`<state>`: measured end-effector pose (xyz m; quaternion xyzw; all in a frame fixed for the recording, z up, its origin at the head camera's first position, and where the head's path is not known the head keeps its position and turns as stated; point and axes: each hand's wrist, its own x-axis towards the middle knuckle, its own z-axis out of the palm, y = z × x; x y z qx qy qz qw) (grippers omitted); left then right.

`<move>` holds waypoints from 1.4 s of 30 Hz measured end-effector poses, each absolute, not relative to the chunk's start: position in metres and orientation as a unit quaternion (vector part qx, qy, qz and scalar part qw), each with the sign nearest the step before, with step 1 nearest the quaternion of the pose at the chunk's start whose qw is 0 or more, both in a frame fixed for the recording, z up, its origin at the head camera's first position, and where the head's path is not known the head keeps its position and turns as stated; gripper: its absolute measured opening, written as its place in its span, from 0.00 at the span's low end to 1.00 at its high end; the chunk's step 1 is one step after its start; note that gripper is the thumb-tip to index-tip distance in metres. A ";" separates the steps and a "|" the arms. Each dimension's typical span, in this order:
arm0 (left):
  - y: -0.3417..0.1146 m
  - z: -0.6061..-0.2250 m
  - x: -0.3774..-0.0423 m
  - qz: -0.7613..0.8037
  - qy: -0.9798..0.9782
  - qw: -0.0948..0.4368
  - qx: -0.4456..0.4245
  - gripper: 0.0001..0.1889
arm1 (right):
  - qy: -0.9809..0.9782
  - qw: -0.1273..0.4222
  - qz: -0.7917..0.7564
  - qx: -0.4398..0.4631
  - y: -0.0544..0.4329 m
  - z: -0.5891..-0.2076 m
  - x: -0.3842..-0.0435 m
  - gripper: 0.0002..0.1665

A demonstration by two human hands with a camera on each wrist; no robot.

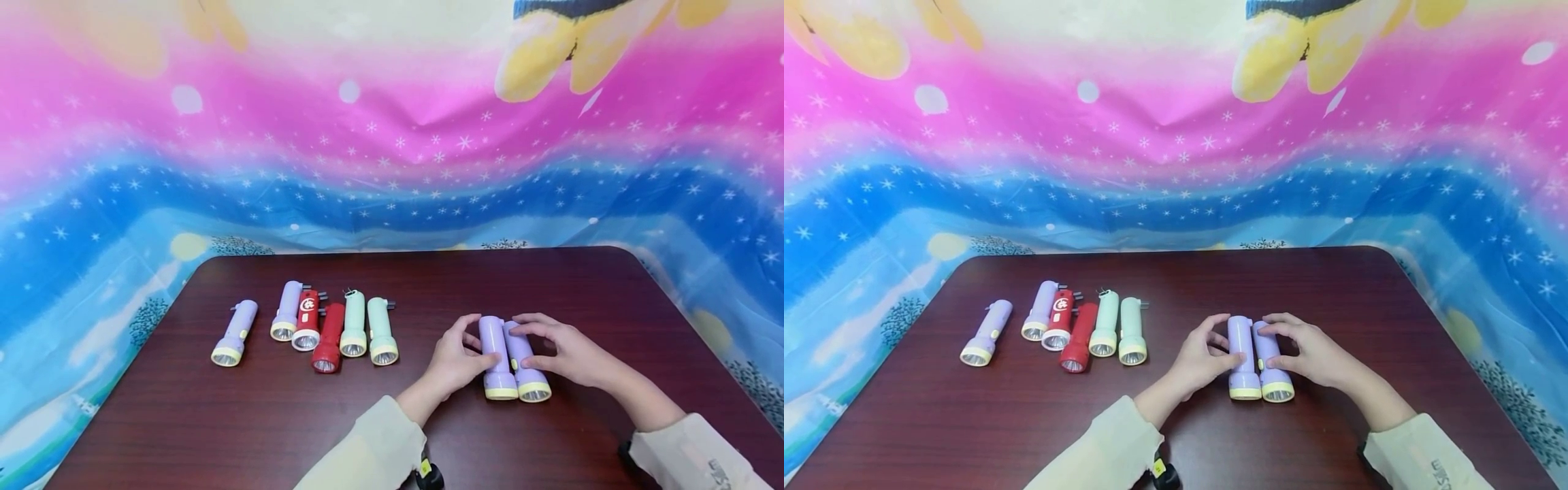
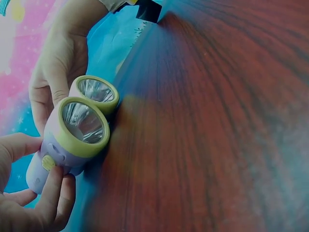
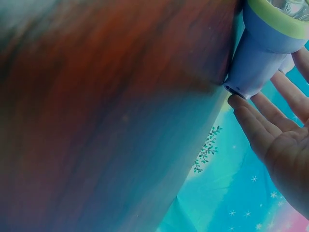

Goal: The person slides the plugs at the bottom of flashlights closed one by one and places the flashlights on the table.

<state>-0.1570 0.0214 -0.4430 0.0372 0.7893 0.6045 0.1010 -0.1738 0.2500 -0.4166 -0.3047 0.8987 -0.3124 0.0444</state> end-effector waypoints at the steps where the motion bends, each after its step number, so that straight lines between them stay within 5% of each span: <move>1: 0.022 -0.443 -0.157 0.603 0.790 0.104 0.037 0.35 | 0.898 0.045 -0.313 -0.305 0.250 -0.416 -0.174 0.28; 42: 0.020 -0.443 -0.164 0.565 0.810 0.154 0.036 0.34 | 0.903 0.045 -0.306 -0.298 0.248 -0.416 -0.175 0.27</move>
